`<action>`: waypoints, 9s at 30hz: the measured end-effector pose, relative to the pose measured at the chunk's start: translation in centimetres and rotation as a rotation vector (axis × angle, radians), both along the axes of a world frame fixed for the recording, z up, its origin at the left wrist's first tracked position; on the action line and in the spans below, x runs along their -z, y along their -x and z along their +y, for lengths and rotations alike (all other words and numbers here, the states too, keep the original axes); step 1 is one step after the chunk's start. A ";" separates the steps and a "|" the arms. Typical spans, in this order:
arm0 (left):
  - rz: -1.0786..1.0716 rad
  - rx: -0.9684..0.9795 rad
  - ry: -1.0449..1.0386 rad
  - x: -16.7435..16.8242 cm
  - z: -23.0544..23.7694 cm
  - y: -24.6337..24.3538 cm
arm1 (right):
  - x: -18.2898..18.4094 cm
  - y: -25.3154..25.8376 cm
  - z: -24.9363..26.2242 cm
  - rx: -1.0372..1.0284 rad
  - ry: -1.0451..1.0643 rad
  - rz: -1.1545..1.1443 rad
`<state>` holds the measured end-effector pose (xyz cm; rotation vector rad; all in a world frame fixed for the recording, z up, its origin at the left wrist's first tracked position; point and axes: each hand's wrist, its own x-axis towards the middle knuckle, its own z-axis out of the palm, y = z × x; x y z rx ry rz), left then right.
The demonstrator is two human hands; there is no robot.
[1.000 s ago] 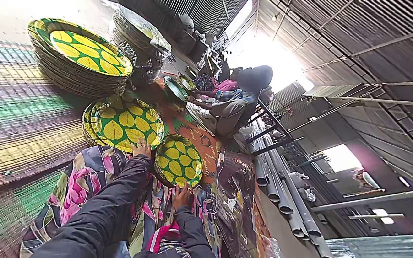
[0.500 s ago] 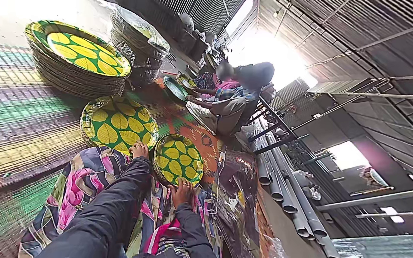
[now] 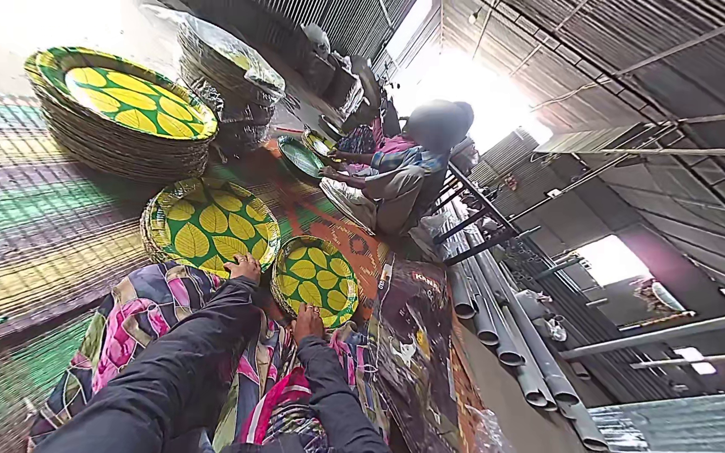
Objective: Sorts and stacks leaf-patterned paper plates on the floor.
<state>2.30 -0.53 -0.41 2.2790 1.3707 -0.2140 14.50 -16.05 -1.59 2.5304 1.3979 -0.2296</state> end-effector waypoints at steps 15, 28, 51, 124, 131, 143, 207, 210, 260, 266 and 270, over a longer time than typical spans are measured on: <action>-0.339 0.045 0.079 -1.5 -2.5 0.1 | 1.2 -1.6 -2.3 0.129 -0.227 0.088; -0.407 0.290 0.088 -1.9 -2.0 0.4 | 1.0 -1.3 -2.0 0.155 -0.226 0.095; -0.210 0.447 0.149 -1.9 -3.0 0.1 | 1.7 -1.4 -2.7 0.090 -0.281 0.063; -0.967 0.385 -0.938 -4.0 -5.0 1.1 | -10.4 -0.8 -1.5 -0.343 -0.887 -0.240; -0.369 0.124 -0.255 -5.0 -4.6 2.5 | -4.2 1.0 0.7 -0.155 -0.513 0.000; -0.557 -0.010 -0.085 -3.9 -7.5 2.0 | -3.5 -1.6 -2.2 0.057 -0.091 0.123; -1.083 0.085 -1.172 -2.6 -6.0 -0.2 | -7.1 -1.0 2.4 -0.493 -1.144 -0.094; -0.797 0.268 -0.648 -3.2 -6.2 1.6 | -4.5 0.8 3.2 -0.571 -0.940 -0.079; -0.979 -0.310 -0.536 -1.6 -2.8 1.4 | -5.9 -0.4 -2.8 -0.143 -1.130 -0.511; -1.107 0.007 -1.342 -2.5 -6.9 -0.8 | -7.4 0.5 0.1 -0.517 -1.152 -0.381; -0.957 0.114 -1.120 -2.5 -8.8 -1.4 | -5.0 1.5 0.6 -0.327 -0.917 -0.196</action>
